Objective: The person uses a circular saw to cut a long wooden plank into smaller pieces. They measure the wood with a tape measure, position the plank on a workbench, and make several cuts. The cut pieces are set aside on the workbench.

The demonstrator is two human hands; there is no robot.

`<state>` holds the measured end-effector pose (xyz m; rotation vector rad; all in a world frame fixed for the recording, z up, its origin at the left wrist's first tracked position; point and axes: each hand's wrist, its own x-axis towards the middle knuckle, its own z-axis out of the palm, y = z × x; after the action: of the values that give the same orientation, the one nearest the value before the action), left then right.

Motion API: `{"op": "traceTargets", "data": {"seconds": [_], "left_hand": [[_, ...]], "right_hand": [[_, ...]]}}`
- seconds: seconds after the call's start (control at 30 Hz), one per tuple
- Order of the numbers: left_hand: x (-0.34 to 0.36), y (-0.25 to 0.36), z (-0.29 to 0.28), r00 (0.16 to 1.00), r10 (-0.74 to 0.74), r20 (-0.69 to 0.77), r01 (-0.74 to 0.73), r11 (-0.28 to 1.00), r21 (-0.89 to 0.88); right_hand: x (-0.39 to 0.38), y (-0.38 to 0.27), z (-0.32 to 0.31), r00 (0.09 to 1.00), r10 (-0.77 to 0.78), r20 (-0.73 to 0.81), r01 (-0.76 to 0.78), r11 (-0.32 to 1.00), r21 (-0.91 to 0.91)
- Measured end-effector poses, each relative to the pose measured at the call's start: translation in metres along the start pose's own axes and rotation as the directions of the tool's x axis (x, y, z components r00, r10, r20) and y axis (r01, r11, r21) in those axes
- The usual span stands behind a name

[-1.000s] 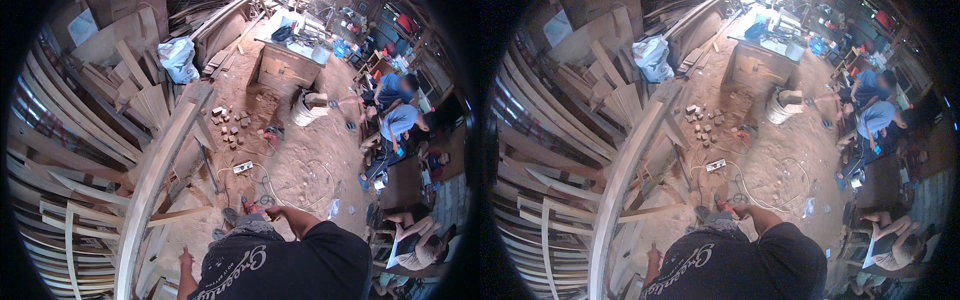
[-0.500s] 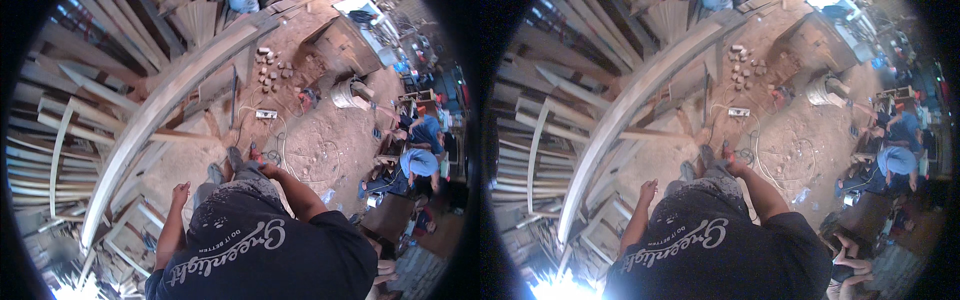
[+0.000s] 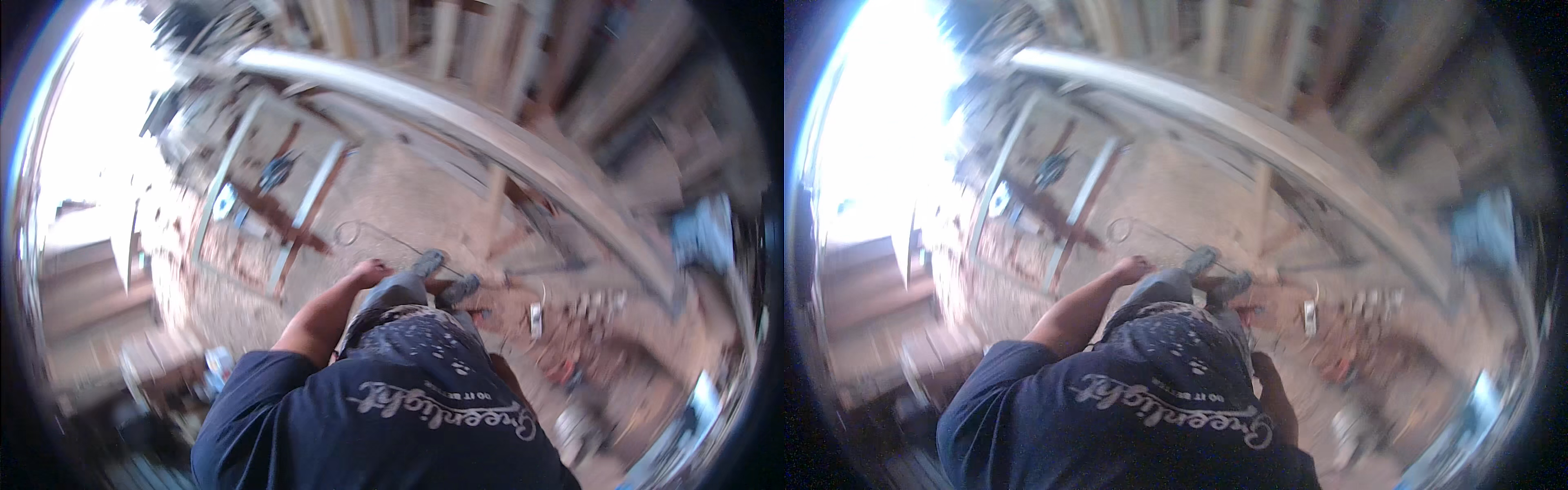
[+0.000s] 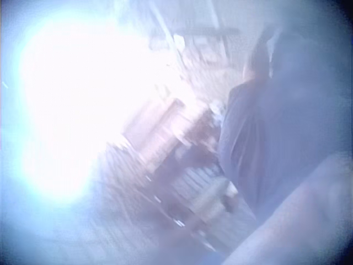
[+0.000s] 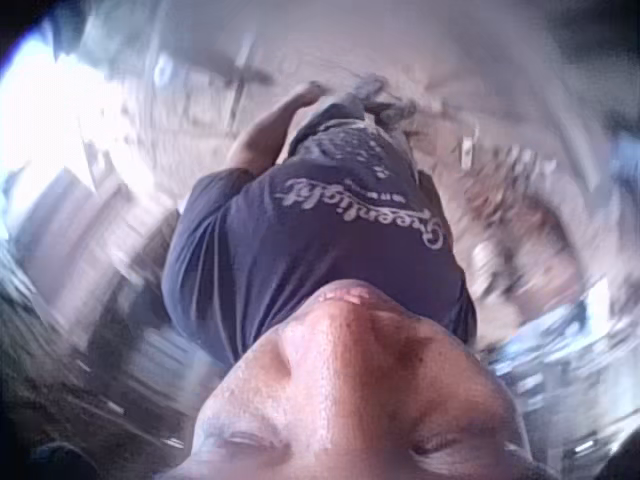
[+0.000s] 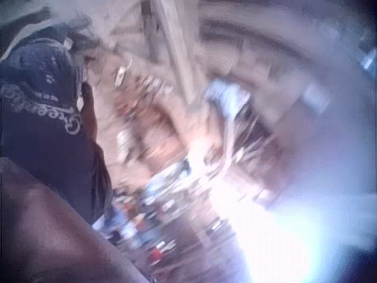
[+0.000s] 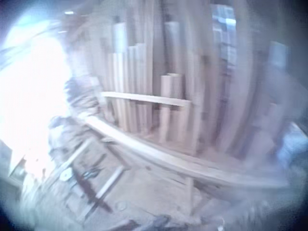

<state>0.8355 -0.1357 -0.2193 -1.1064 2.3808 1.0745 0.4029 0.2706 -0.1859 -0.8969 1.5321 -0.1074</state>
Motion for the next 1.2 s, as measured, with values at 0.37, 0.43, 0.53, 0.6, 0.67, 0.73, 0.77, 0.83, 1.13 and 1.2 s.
{"op": "traceTargets", "data": {"seconds": [0.37,0.43,0.53,0.6,0.67,0.73,0.77,0.83,1.13,1.2], "left_hand": [[-0.078,0.134,-0.027,0.811,-0.578,0.09,0.502,0.607,-0.617],[-0.099,0.119,-0.008,0.769,-0.628,0.119,0.552,0.559,-0.619],[-0.127,0.095,0.02,0.723,-0.662,0.199,0.655,0.564,-0.503],[-0.136,0.085,0.032,0.696,-0.671,0.254,0.713,0.606,-0.354],[-0.134,0.082,0.031,0.693,-0.686,0.222,0.707,0.588,-0.394],[-0.125,0.085,0.028,0.7,-0.691,0.181,0.681,0.569,-0.462],[-0.118,0.086,0.024,0.708,-0.689,0.152,0.655,0.561,-0.506],[-0.098,0.092,0.01,0.733,-0.671,0.116,0.613,0.577,-0.539],[-0.016,0.121,-0.078,0.829,-0.56,-0.005,0.469,0.7,-0.539],[-0.002,0.129,-0.106,0.836,-0.547,-0.033,0.429,0.691,-0.581]], "right_hand": [[0.097,-0.062,-0.23,0.965,0.246,-0.086,-0.224,0.952,0.207],[0.121,-0.093,-0.243,0.982,0.131,-0.139,-0.106,0.98,0.17],[0.141,-0.172,-0.239,0.994,0.011,-0.106,0.002,0.992,0.125],[0.155,-0.199,-0.222,0.981,-0.14,-0.132,0.149,0.987,0.061],[0.163,-0.226,-0.209,0.961,-0.252,-0.112,0.254,0.967,-0.001],[0.154,-0.256,-0.197,0.949,-0.314,-0.029,0.312,0.948,-0.063],[0.144,-0.272,-0.191,0.935,-0.352,-0.039,0.346,0.933,-0.101],[0.126,-0.298,-0.19,0.904,-0.421,-0.074,0.404,0.898,-0.174],[0.078,-0.365,-0.267,0.707,-0.627,-0.327,0.533,0.776,-0.336],[0.068,-0.381,-0.289,0.631,-0.663,-0.402,0.559,0.748,-0.357]]}}
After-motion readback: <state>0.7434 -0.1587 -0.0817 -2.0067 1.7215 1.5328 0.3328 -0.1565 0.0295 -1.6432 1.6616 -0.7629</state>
